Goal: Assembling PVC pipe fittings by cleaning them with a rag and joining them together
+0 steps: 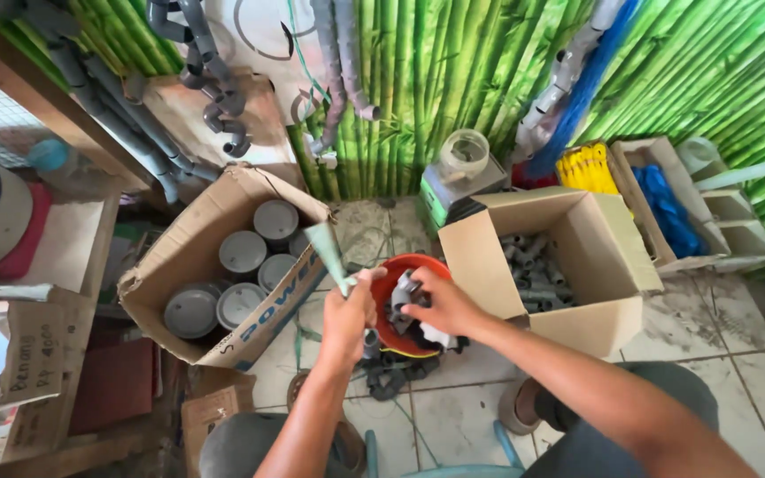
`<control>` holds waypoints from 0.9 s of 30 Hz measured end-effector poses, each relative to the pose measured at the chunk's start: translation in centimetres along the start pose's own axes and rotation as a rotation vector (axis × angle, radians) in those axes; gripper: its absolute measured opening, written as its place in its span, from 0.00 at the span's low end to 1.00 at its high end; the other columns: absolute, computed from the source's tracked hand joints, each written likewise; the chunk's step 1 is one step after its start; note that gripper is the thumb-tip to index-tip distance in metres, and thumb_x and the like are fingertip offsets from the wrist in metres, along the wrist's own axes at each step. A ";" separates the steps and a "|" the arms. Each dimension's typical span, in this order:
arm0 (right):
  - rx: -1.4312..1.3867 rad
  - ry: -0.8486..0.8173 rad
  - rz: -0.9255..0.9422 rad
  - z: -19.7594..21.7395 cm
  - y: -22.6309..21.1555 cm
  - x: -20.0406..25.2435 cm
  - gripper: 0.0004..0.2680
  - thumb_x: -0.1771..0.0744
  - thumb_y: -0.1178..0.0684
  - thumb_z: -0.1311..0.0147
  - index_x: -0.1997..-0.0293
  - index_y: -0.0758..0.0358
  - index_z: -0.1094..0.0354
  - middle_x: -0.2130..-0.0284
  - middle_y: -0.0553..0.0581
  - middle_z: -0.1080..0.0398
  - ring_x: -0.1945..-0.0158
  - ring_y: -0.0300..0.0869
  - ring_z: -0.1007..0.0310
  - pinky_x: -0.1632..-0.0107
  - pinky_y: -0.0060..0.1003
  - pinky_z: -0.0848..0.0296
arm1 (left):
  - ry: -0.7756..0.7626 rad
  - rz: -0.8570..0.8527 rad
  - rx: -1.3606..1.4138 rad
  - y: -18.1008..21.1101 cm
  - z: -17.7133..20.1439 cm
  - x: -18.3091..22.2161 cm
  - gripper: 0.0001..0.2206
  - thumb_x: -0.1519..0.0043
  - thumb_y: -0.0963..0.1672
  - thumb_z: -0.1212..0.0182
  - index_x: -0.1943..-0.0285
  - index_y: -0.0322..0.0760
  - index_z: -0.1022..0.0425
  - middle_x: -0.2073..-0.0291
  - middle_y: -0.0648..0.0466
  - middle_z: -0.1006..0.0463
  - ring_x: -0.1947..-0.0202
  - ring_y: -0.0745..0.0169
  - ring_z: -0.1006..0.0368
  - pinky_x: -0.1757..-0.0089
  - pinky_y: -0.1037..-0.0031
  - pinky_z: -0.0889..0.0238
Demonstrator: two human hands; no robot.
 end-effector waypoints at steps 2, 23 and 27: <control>-0.005 0.088 0.016 2.9 -2.7 2.3 0.22 0.38 0.46 0.33 0.43 0.59 0.37 0.59 0.69 0.22 0.51 0.61 0.21 0.51 0.54 0.23 | -0.032 0.061 0.110 0.2 -0.9 0.8 0.16 0.28 0.47 0.52 0.62 0.29 0.26 0.89 0.62 0.54 0.92 0.71 0.54 0.83 0.79 0.54; -0.822 0.345 -0.090 8.3 2.1 4.4 0.24 0.39 0.62 0.50 0.33 0.59 0.39 0.66 0.54 0.31 0.66 0.42 0.25 0.65 0.36 0.23 | -0.064 0.103 0.190 -7.3 -2.0 -2.1 0.09 0.39 0.42 0.33 0.53 0.36 0.25 0.76 0.50 0.27 0.94 0.78 0.50 0.88 0.81 0.55; -1.186 0.416 -0.257 8.8 3.5 4.7 0.29 0.45 0.70 0.60 0.37 0.60 0.39 0.60 0.55 0.35 0.57 0.43 0.29 0.56 0.32 0.28 | -0.047 0.050 0.117 -4.3 -2.7 -0.8 0.11 0.41 0.42 0.30 0.54 0.35 0.25 0.72 0.44 0.19 0.93 0.77 0.49 0.87 0.82 0.55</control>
Point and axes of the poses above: each hand's wrist, its own x-axis away from the middle knuckle, its own z-axis out of the back of the hand, y = z × x, the point moved 6 cm from there along -x, towards the middle knuckle
